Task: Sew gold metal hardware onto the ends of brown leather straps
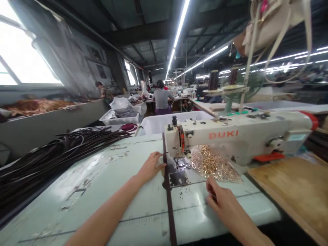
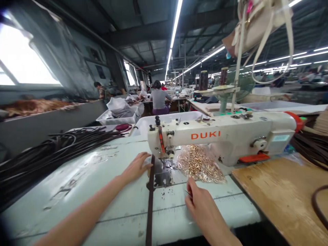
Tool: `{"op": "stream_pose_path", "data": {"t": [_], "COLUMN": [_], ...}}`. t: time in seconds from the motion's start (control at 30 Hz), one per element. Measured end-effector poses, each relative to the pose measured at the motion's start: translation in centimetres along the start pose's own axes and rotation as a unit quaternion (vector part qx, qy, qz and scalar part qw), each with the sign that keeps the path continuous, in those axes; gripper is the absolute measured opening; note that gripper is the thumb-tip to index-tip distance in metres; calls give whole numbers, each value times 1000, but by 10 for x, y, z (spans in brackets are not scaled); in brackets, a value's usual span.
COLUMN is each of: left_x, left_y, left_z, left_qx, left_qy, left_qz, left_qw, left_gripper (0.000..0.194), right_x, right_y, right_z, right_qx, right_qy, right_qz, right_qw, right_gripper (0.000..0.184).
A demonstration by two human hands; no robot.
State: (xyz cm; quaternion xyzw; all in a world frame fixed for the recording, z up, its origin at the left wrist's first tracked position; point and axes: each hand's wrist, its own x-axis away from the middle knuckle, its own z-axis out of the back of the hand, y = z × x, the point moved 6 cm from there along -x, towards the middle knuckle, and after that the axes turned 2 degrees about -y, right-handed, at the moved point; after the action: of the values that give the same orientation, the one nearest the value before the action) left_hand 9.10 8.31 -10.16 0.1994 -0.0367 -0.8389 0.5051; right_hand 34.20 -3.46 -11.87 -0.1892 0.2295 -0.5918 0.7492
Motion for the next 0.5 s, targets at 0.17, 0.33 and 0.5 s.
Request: {"op": "stream_pose_path", "data": {"t": [0.17,0.33,0.5], "left_x": [10,19,-40], "left_y": [10,6,-19], "left_z": [0,4,3], "left_qx": [6,15,4], "left_qy": [-33,-41,2], "left_qz": [-20,38,172], "left_qw": [999,998,985], "left_gripper": [19,21,31], "right_x": [8,17,20], "right_y": [6,8,10], "right_z": [-12,-17,-20], "right_qx": [-19,-38,-43], "right_qy": [9,-24,64], "right_qz": [12,17,21], "right_qw": [1000,999,997], "right_gripper": [7,6,6]}}
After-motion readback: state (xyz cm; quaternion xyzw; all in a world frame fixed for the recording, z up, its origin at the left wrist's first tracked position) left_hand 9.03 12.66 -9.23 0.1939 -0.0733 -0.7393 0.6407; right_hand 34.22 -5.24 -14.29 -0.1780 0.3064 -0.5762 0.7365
